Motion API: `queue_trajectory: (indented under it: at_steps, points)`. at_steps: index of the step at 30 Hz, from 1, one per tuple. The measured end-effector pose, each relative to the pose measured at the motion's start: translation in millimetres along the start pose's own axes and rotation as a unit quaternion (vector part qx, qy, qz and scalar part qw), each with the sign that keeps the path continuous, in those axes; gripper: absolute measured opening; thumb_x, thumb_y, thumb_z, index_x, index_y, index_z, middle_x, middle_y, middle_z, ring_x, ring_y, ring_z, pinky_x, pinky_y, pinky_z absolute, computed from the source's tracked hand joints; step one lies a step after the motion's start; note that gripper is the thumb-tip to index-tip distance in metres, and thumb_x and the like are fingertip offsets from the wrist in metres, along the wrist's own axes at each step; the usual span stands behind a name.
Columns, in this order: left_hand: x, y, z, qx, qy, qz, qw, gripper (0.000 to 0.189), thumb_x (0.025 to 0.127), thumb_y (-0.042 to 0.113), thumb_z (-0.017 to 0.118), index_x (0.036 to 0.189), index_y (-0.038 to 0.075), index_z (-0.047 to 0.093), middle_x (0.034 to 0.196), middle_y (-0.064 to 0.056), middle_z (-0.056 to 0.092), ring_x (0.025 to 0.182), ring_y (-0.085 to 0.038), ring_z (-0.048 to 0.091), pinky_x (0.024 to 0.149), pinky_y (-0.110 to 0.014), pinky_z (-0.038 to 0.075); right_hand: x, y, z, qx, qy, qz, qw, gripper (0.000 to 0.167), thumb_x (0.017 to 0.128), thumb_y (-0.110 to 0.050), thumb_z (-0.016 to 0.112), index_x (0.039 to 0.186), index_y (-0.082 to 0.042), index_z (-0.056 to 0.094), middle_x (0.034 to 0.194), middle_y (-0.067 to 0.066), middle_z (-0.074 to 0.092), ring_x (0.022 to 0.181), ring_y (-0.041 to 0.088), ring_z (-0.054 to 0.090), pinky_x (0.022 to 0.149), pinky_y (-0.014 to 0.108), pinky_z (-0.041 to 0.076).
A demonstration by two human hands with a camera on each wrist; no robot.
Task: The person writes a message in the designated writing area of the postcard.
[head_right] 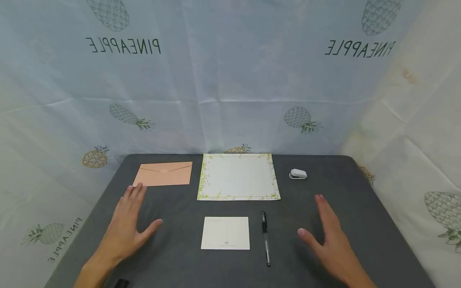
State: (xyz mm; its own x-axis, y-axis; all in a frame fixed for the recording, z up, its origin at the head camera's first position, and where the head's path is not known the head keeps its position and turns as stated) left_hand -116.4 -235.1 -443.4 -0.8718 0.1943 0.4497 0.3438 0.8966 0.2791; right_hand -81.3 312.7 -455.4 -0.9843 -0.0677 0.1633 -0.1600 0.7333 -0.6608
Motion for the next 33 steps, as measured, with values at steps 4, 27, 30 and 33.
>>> queue_trajectory:
  at_steps: [4,27,30,33]
  points:
    - [-2.2,-15.7,-15.1,-0.041,0.035,0.009,0.9985,0.123,0.078,0.034,0.097,0.175,0.011,0.026,0.175,-0.022,0.039,0.162,-0.047,0.034,0.132,-0.062,0.033,-11.5,13,-19,0.019,-0.026,0.058,0.9978,0.090,0.112,-0.031,0.064,0.176,-0.043,0.002,0.185,0.009,0.011,0.170,0.028,0.023,0.132,0.029,0.034]
    - [-1.3,12.4,7.2,-0.310,-0.006,0.044,0.9496,0.088,0.076,0.012,0.102,0.155,0.009,0.062,0.147,-0.014,0.072,0.139,-0.003,0.064,0.114,-0.009,0.046,-4.8,4,3,0.240,-0.116,0.247,0.9317,0.064,0.109,-0.041,0.069,0.158,-0.002,0.056,0.137,0.005,0.078,0.118,0.008,0.077,0.095,0.022,0.064]
    - [-0.7,19.5,15.0,-0.326,-0.017,0.053,0.9438,0.082,0.078,0.015,0.101,0.151,0.009,0.066,0.144,-0.011,0.074,0.135,-0.007,0.069,0.113,-0.010,0.048,-0.1,-1,13,0.258,-0.125,0.250,0.9247,0.062,0.108,-0.037,0.072,0.154,0.001,0.059,0.136,0.010,0.078,0.116,0.011,0.079,0.097,0.026,0.065]
    - [0.1,26.7,21.8,-0.345,-0.035,0.052,0.9365,0.078,0.079,0.016,0.101,0.149,0.008,0.068,0.142,-0.009,0.075,0.132,-0.016,0.072,0.113,-0.012,0.050,4.8,-5,23,0.264,-0.134,0.242,0.9242,0.058,0.106,-0.032,0.075,0.150,0.003,0.063,0.135,0.012,0.078,0.113,0.013,0.080,0.096,0.028,0.065]
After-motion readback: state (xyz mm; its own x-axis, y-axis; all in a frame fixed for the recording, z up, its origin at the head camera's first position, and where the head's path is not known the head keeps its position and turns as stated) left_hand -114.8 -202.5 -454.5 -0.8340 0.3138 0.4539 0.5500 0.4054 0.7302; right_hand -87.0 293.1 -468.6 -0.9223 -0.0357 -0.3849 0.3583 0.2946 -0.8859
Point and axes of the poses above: each hand's wrist, its own x-axis towards the middle knuckle, its own z-axis out of the palm, y = z × x, the point moved 3 cm from there along x, towards the middle knuckle
